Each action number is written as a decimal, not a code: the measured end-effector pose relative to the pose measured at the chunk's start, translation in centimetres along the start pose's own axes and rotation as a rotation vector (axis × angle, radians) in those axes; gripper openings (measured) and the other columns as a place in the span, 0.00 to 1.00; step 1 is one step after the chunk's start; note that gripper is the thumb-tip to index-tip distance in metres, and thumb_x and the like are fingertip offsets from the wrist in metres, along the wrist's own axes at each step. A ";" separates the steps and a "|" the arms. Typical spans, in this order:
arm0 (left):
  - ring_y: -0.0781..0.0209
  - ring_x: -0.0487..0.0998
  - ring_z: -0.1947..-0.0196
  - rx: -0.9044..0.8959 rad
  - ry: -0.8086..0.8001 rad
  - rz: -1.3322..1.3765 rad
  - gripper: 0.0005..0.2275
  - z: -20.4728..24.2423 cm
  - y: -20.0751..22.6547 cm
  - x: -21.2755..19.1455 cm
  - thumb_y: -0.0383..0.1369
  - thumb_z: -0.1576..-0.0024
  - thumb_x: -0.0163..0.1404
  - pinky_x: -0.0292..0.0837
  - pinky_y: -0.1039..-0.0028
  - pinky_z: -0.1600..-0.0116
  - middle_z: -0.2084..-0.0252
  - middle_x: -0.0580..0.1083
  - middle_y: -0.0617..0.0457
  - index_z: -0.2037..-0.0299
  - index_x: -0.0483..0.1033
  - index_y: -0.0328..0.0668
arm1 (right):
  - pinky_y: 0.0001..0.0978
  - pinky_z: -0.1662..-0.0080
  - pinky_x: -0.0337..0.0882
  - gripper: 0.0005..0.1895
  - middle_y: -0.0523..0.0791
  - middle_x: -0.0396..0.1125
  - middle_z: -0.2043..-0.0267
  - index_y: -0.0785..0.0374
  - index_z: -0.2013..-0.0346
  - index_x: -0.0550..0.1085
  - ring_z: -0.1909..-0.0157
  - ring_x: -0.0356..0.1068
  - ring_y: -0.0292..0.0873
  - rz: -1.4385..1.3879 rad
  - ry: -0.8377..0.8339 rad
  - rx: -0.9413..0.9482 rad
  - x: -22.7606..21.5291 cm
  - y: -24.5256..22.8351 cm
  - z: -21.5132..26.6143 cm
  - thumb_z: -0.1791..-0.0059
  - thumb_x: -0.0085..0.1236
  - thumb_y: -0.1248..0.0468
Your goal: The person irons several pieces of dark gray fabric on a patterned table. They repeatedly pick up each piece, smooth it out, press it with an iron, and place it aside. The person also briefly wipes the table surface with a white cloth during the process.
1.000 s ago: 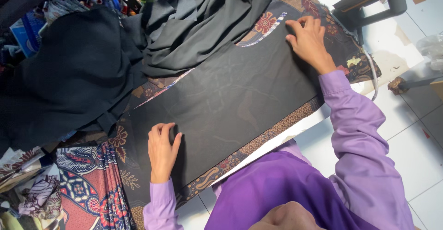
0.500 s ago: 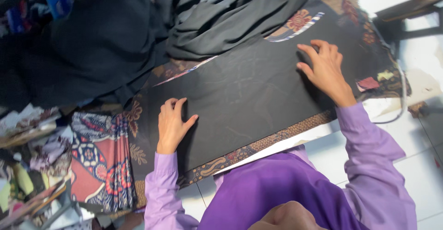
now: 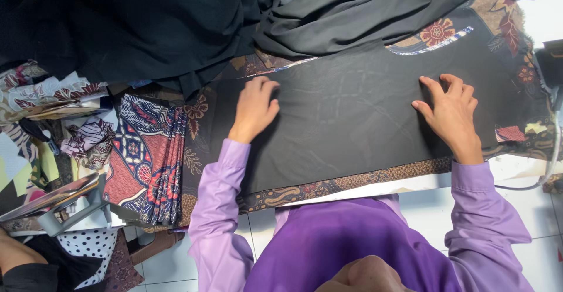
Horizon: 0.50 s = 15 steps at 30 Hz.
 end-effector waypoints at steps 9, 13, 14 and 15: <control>0.41 0.68 0.43 0.042 0.070 -0.096 0.22 -3.6 1.6 2.0 0.31 0.47 0.56 0.66 0.55 0.42 0.40 0.66 0.42 0.41 0.72 0.39 | 0.59 0.39 0.58 0.31 0.55 0.58 0.30 0.49 0.33 0.72 0.34 0.55 0.64 0.006 0.024 -0.007 -1.0 -0.8 0.3 0.50 0.65 0.51; 0.38 0.68 0.43 0.043 0.005 -0.061 0.24 -1.5 3.7 1.5 0.34 0.49 0.59 0.67 0.54 0.42 0.40 0.66 0.40 0.41 0.72 0.38 | 0.59 0.39 0.58 0.30 0.56 0.59 0.31 0.49 0.33 0.72 0.33 0.55 0.63 0.010 0.085 0.018 -2.2 -1.0 1.3 0.50 0.65 0.52; 0.38 0.68 0.43 0.048 -0.018 -0.055 0.26 -0.9 4.3 1.1 0.35 0.51 0.60 0.67 0.53 0.43 0.40 0.66 0.40 0.41 0.72 0.38 | 0.58 0.39 0.58 0.30 0.56 0.59 0.31 0.49 0.34 0.72 0.34 0.55 0.63 0.011 0.092 0.021 -2.2 -1.0 1.6 0.51 0.65 0.52; 0.37 0.68 0.43 0.062 -0.044 -0.048 0.28 -0.4 4.8 0.8 0.36 0.52 0.62 0.67 0.53 0.44 0.41 0.66 0.40 0.41 0.71 0.39 | 0.58 0.39 0.59 0.30 0.56 0.59 0.31 0.49 0.34 0.72 0.34 0.55 0.63 0.012 0.103 0.034 -2.3 -0.8 2.1 0.51 0.65 0.53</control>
Point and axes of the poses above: each hand's wrist, its own z-axis away from the middle knuckle, its own x-axis out of the palm, y = z × x, the point moved 9 cm from there along -z, towards the middle knuckle
